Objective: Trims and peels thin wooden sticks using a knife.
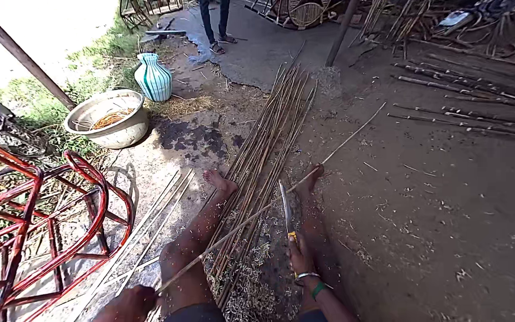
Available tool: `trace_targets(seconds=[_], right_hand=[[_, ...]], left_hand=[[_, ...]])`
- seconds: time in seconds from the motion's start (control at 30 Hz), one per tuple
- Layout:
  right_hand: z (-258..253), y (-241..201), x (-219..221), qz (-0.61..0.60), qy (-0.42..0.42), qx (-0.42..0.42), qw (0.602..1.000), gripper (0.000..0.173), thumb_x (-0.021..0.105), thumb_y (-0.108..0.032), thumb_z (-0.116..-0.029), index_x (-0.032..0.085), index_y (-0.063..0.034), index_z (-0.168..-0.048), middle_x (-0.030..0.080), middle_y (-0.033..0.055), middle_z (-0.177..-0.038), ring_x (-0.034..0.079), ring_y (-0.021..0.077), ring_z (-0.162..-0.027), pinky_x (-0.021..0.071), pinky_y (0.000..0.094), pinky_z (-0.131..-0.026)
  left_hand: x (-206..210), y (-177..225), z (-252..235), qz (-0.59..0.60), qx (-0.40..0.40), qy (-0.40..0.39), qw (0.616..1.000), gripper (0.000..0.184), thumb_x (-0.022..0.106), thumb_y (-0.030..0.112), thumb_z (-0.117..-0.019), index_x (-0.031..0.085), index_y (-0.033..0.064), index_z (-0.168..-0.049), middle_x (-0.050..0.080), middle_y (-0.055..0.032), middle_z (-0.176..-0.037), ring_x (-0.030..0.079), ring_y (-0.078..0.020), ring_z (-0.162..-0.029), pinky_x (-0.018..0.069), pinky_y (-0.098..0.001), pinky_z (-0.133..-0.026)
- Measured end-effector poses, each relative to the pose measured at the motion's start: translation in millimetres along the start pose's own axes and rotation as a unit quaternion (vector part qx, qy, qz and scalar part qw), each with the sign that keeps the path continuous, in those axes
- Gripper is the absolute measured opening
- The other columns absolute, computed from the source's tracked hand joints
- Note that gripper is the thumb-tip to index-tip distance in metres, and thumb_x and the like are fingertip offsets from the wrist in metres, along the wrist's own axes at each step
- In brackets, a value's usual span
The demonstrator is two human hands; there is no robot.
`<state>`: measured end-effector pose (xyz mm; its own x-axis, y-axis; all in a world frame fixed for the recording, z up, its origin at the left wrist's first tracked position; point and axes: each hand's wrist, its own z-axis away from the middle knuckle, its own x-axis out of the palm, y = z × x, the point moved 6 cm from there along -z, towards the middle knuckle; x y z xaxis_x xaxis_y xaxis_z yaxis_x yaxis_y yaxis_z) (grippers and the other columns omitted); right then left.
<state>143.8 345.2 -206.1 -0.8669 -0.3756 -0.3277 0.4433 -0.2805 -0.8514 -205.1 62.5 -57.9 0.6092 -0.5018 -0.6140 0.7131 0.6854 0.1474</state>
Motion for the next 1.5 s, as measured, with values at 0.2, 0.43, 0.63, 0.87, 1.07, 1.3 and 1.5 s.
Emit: trace_targets(seconds=[0.2, 0.43, 0.63, 0.87, 1.07, 1.3, 1.5], right_hand=[[-21.8, 18.3, 20.6, -0.012, -0.022, 0.039, 0.999, 0.055, 0.055, -0.030, -0.1065, 0.041, -0.0128, -0.156, 0.064, 0.0136, -0.088, 0.057, 0.0202, -0.058, 0.0511, 0.0374, -0.053], [25.2, 8.3, 27.1, 0.113, -0.135, -0.093, 0.980, 0.053, 0.056, -0.023, -0.1053, 0.047, 0.0006, -0.152, 0.063, 0.0207, -0.138, 0.065, 0.0277, -0.123, 0.0483, 0.0435, -0.110], [8.8, 14.0, 28.6, 0.126, -0.088, -0.069, 0.986, 0.052, 0.055, -0.028, -0.1058, 0.049, -0.0015, -0.151, 0.064, 0.0208, -0.135, 0.065, 0.0298, -0.121, 0.0487, 0.0460, -0.108], [17.4, -4.8, 39.0, 0.159, -0.185, -0.119, 0.962, 0.053, 0.055, -0.024, -0.1050, 0.048, 0.0010, -0.151, 0.061, 0.0220, -0.140, 0.064, 0.0282, -0.124, 0.0477, 0.0434, -0.111], [9.8, 3.5, 33.0, 0.160, -0.162, -0.112, 0.967, 0.051, 0.055, -0.027, -0.1055, 0.050, -0.0012, -0.149, 0.064, 0.0197, -0.136, 0.066, 0.0270, -0.120, 0.0491, 0.0439, -0.109], [15.4, 1.6, 36.7, 0.175, -0.164, -0.126, 0.963, 0.051, 0.056, -0.026, -0.1046, 0.052, -0.0016, -0.149, 0.067, 0.0187, -0.132, 0.067, 0.0262, -0.118, 0.0499, 0.0442, -0.108], [9.2, 5.1, 31.2, 0.182, -0.140, -0.132, 0.964, 0.051, 0.057, -0.029, -0.1040, 0.054, -0.0031, -0.148, 0.067, 0.0169, -0.133, 0.067, 0.0264, -0.119, 0.0499, 0.0451, -0.108]], left_hand=[[12.1, 72.2, -18.2, 0.141, 0.092, 0.302, 0.938, 0.046, 0.063, 0.033, -0.0991, 0.064, 0.0054, -0.136, 0.059, -0.0253, -0.137, 0.056, -0.0425, -0.130, 0.0460, -0.0562, -0.110], [20.1, 168.0, -90.1, 0.102, 0.012, 0.222, 0.970, 0.047, 0.052, 0.056, -0.1020, 0.072, 0.0195, -0.125, 0.066, -0.0087, -0.134, 0.064, -0.0305, -0.123, 0.0531, -0.0557, -0.099], [11.9, 152.0, -97.0, 0.129, 0.018, 0.186, 0.974, 0.052, 0.054, 0.059, -0.1004, 0.074, 0.0152, -0.120, 0.072, -0.0132, -0.120, 0.069, -0.0323, -0.114, 0.0536, -0.0562, -0.098], [4.3, 152.3, -102.5, 0.134, 0.010, 0.174, 0.975, 0.051, 0.055, 0.057, -0.1007, 0.072, 0.0131, -0.120, 0.072, -0.0145, -0.118, 0.069, -0.0330, -0.113, 0.0539, -0.0558, -0.097], [-2.3, 152.0, -104.2, 0.142, 0.025, 0.159, 0.977, 0.055, 0.054, 0.060, -0.1005, 0.072, 0.0117, -0.118, 0.073, -0.0156, -0.114, 0.070, -0.0331, -0.111, 0.0541, -0.0547, -0.097], [-1.7, 150.2, -104.7, 0.131, 0.041, 0.159, 0.978, 0.055, 0.050, 0.059, -0.1024, 0.073, 0.0102, -0.114, 0.073, -0.0160, -0.110, 0.070, -0.0333, -0.108, 0.0542, -0.0554, -0.095], [0.9, 151.7, -106.8, 0.113, 0.048, 0.149, 0.981, 0.057, 0.046, 0.058, -0.1042, 0.072, 0.0095, -0.116, 0.072, -0.0174, -0.112, 0.070, -0.0341, -0.110, 0.0536, -0.0561, -0.096]])
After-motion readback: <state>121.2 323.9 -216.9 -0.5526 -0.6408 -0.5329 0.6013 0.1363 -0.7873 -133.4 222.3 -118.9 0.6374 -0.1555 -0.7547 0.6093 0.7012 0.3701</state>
